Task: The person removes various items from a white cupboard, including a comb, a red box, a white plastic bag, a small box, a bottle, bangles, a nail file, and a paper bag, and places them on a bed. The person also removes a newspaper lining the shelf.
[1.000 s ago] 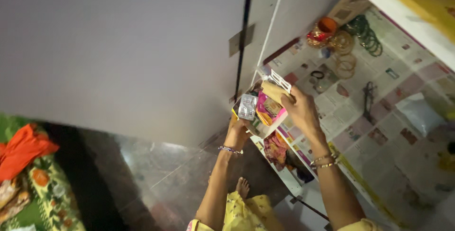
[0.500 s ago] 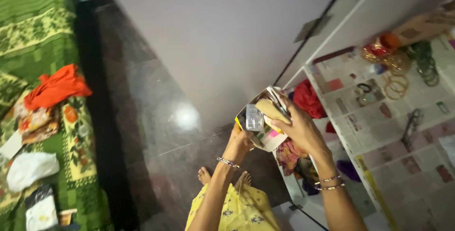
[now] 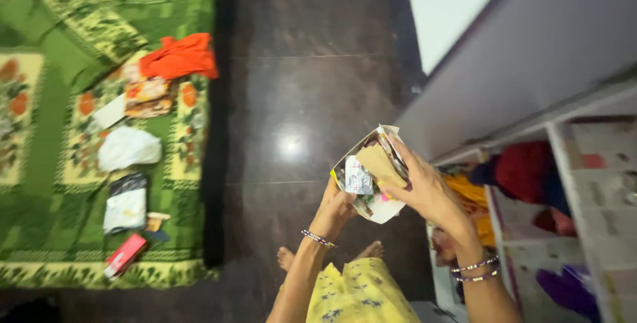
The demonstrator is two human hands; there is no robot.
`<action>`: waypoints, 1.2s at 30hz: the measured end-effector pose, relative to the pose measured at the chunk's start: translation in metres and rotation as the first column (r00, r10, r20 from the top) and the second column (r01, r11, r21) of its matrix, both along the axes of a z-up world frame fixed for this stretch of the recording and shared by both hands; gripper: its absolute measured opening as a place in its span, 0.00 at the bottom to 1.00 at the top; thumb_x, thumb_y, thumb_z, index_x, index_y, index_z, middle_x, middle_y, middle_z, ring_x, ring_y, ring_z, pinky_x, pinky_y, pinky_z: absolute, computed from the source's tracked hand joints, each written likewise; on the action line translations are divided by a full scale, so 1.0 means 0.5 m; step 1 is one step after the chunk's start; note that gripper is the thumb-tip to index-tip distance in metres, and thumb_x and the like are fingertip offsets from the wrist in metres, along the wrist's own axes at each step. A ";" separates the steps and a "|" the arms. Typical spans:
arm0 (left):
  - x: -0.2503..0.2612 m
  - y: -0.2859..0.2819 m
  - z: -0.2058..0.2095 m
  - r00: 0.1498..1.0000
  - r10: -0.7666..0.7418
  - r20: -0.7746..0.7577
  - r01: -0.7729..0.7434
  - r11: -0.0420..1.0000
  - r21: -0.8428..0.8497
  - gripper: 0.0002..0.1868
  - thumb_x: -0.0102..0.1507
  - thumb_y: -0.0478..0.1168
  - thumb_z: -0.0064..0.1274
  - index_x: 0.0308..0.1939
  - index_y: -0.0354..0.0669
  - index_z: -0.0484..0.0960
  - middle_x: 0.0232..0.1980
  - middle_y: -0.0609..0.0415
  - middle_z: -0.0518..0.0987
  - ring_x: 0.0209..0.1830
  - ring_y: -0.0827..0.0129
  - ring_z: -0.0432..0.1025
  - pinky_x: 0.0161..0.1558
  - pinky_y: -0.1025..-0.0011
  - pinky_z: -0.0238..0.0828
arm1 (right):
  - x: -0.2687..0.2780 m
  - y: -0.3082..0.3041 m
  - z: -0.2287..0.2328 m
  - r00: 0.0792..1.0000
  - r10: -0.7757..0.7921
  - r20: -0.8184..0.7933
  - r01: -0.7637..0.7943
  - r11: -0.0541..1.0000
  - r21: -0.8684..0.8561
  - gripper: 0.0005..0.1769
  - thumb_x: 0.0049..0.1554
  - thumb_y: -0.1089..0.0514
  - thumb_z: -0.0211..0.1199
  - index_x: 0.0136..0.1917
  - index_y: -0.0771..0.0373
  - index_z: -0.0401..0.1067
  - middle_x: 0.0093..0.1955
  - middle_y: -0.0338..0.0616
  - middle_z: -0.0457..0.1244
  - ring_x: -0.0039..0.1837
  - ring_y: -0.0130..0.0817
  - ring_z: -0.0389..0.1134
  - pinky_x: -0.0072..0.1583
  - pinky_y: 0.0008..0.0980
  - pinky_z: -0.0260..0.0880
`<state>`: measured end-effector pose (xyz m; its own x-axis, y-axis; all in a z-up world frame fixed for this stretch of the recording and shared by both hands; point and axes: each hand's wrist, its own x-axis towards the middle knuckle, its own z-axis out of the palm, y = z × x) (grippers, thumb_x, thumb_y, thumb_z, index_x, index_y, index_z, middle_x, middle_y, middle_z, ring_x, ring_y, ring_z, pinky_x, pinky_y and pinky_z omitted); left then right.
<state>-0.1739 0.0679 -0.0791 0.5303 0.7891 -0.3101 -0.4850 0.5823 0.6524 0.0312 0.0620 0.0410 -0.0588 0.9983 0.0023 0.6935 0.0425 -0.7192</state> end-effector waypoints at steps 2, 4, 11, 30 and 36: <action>-0.090 0.022 0.010 0.998 0.066 0.005 -0.067 0.997 0.030 0.41 0.58 0.39 0.47 0.76 0.49 0.54 0.69 0.52 0.70 0.67 0.60 0.70 0.61 0.52 0.75 | -0.080 0.043 -0.004 0.999 0.039 -0.013 -0.038 0.999 0.037 0.47 0.50 0.51 0.72 0.77 0.65 0.57 0.67 0.62 0.63 0.68 0.50 0.65 0.65 0.42 0.65; -0.186 0.046 0.018 0.993 0.113 -0.034 -0.112 0.993 0.035 0.42 0.58 0.40 0.48 0.76 0.50 0.54 0.69 0.52 0.71 0.66 0.61 0.71 0.60 0.54 0.76 | -0.161 0.092 -0.002 0.995 0.042 -0.087 -0.044 0.999 -0.016 0.44 0.50 0.52 0.71 0.75 0.65 0.59 0.66 0.58 0.66 0.67 0.44 0.68 0.64 0.40 0.66; -0.478 0.090 0.044 0.952 0.307 0.004 -0.305 0.947 0.100 0.42 0.58 0.40 0.49 0.76 0.45 0.54 0.67 0.47 0.71 0.62 0.59 0.74 0.54 0.55 0.79 | -0.449 0.227 0.005 0.976 0.169 -0.141 -0.187 0.974 -0.127 0.36 0.50 0.54 0.71 0.69 0.66 0.66 0.57 0.52 0.71 0.58 0.35 0.73 0.60 0.35 0.69; -0.933 0.230 -0.014 0.582 0.810 0.073 -0.813 0.576 0.091 0.36 0.57 0.33 0.46 0.71 0.42 0.61 0.60 0.51 0.75 0.54 0.66 0.76 0.51 0.61 0.80 | -1.032 0.611 -0.026 0.706 0.554 -0.442 -0.683 0.697 -0.217 0.30 0.53 0.58 0.67 0.69 0.64 0.68 0.54 0.38 0.67 0.54 0.23 0.65 0.57 0.26 0.67; -1.037 0.276 -0.057 0.439 0.893 0.095 -0.898 0.433 0.082 0.35 0.57 0.33 0.45 0.71 0.40 0.61 0.58 0.50 0.76 0.51 0.63 0.77 0.49 0.56 0.81 | -1.205 0.725 -0.073 0.596 0.574 -0.562 -0.790 0.544 -0.283 0.34 0.54 0.59 0.65 0.73 0.60 0.63 0.54 0.33 0.66 0.52 0.22 0.66 0.54 0.25 0.67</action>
<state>-0.6922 0.2059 -0.1076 -0.4852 0.8529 -0.1928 -0.7153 -0.2603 0.6485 -0.5714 0.4247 0.0045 -0.8236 0.5105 -0.2473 0.2767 -0.0190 -0.9608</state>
